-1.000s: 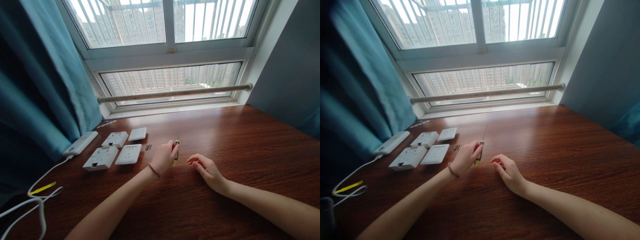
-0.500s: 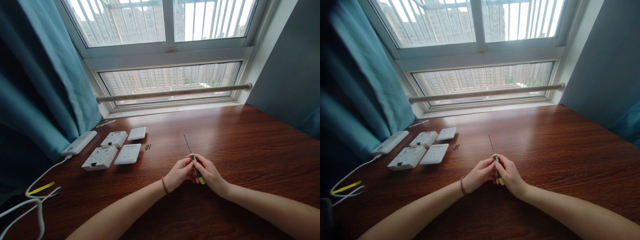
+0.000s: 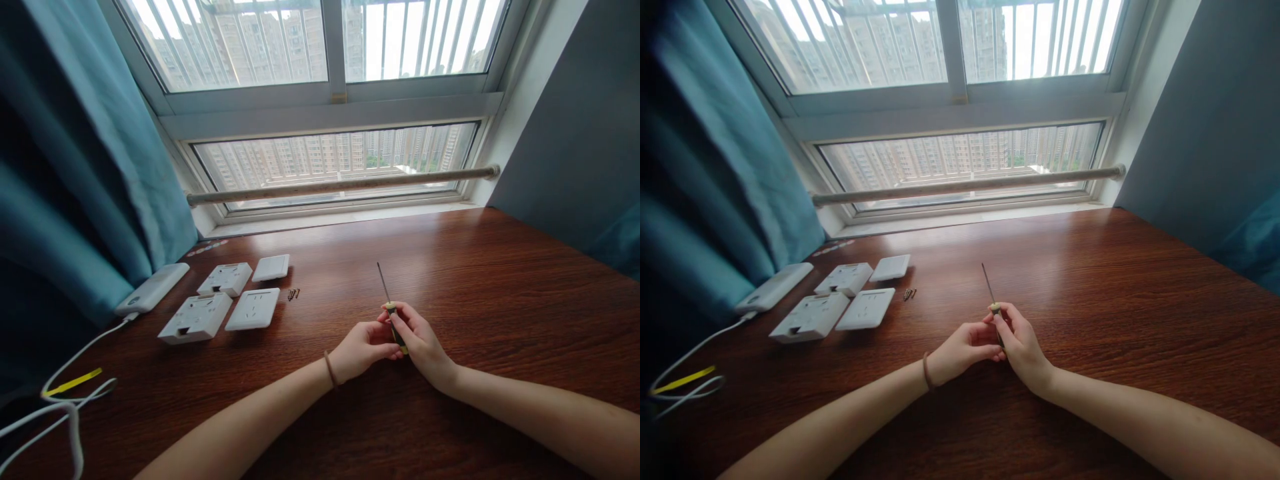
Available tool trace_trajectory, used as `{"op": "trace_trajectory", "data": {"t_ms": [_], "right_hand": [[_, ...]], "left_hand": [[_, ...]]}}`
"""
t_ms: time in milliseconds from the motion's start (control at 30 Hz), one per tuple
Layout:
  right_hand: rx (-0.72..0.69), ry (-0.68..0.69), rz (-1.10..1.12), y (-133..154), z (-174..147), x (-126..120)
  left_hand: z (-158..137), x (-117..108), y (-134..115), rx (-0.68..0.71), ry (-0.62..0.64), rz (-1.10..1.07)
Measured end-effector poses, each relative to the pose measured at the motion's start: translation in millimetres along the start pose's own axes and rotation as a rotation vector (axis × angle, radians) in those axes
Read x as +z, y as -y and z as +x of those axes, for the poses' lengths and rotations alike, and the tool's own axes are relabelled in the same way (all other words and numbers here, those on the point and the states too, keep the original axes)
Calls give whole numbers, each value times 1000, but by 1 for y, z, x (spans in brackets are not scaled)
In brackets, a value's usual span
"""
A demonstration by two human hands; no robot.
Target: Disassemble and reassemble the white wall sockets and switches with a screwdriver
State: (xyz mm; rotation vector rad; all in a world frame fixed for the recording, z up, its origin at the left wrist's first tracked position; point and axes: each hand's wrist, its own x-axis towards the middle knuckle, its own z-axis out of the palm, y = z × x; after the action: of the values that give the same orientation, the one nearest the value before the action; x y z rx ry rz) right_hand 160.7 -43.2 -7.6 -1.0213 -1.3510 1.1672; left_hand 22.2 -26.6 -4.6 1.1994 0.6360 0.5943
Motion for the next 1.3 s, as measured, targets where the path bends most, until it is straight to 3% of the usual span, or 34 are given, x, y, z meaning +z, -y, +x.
{"op": "trace_trajectory", "data": {"t_ms": [200,333,400,500,600,700,1300], "right_hand": [[10,-13,-62,8,20,-11],[56,-32,-210,22,41,-38],[78,-44,-404,22,46,-61],[22,-135,-884,12,47,-102],[76,-220,-1049,1,46,-136],[146,-234,-1160,-2,47,-155],[352,-188,-1519,1,48,-164]], "left_hand": [[-9,5,4,204,-9,541],[-13,9,2,280,1,752],[-14,11,1,305,-3,809],[-14,13,0,326,-6,869],[-15,13,0,339,-2,906],[-15,14,0,346,8,918],[-17,16,1,358,26,1035]]}}
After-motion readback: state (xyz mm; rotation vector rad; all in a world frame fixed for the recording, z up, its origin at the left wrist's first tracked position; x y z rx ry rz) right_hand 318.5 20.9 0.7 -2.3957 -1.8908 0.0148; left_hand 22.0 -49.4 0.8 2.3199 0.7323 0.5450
